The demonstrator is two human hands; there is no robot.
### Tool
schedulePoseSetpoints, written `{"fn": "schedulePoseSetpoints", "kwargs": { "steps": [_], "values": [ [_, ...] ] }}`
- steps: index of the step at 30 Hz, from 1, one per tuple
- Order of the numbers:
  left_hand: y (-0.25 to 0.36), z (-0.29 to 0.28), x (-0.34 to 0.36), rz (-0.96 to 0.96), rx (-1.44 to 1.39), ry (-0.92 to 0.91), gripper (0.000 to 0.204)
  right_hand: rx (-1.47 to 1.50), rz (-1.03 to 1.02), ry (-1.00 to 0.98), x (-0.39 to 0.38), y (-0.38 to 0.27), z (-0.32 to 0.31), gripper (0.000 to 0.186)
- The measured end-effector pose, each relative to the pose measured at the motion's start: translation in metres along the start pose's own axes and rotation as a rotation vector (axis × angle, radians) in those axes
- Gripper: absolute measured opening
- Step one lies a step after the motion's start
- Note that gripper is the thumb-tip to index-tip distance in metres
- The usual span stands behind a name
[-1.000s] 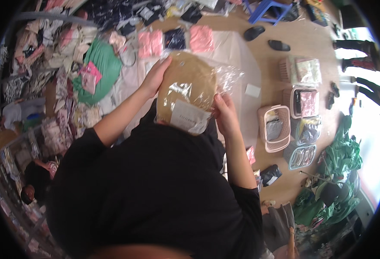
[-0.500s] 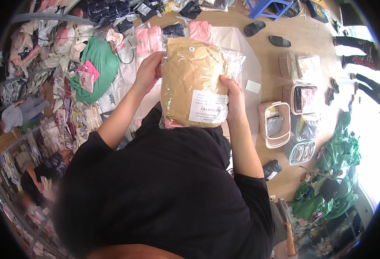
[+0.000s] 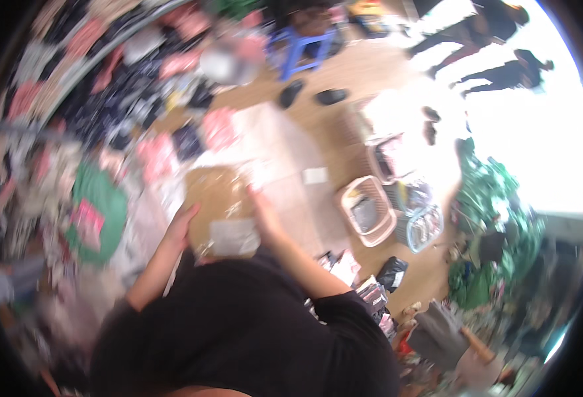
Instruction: The person sorts and stacks packaged clothing items on the floor of a cluttered room. They pick up individual plastic-wrapped garments, inspect them, and place them into neat piles.
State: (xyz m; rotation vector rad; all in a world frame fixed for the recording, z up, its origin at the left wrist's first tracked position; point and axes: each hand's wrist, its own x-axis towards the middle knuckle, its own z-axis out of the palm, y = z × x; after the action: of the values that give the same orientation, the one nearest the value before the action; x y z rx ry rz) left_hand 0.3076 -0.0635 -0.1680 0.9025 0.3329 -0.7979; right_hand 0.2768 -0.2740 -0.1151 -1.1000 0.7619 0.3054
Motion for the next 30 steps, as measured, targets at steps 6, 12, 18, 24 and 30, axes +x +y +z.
{"fn": "schedulePoseSetpoints", "kwargs": {
  "steps": [6, 12, 18, 24, 30],
  "values": [
    [-0.007, 0.01, 0.022, 0.065, 0.008, -0.02, 0.046, -0.114, -0.15, -0.267, 0.009, -0.015, -0.055, 0.053],
    [0.003, 0.02, 0.027, -0.01, -0.082, 0.022, 0.044, -0.397, -0.365, -0.133, 0.004, -0.037, -0.062, 0.048],
    [-0.015, 0.021, 0.036, 0.12, 0.323, 0.029, 0.053, -0.023, -0.051, -0.159, -0.011, 0.009, -0.049, 0.036],
    [-0.042, 0.011, 0.031, 0.146, 0.266, -0.024, 0.066, -0.096, 0.075, -0.137, 0.006, 0.014, -0.054, 0.027],
    [-0.049, 0.016, 0.034, 0.218, 0.389, 0.081, 0.058, -0.177, 0.014, -0.088, 0.003, 0.007, -0.053, 0.028]
  ]
}}
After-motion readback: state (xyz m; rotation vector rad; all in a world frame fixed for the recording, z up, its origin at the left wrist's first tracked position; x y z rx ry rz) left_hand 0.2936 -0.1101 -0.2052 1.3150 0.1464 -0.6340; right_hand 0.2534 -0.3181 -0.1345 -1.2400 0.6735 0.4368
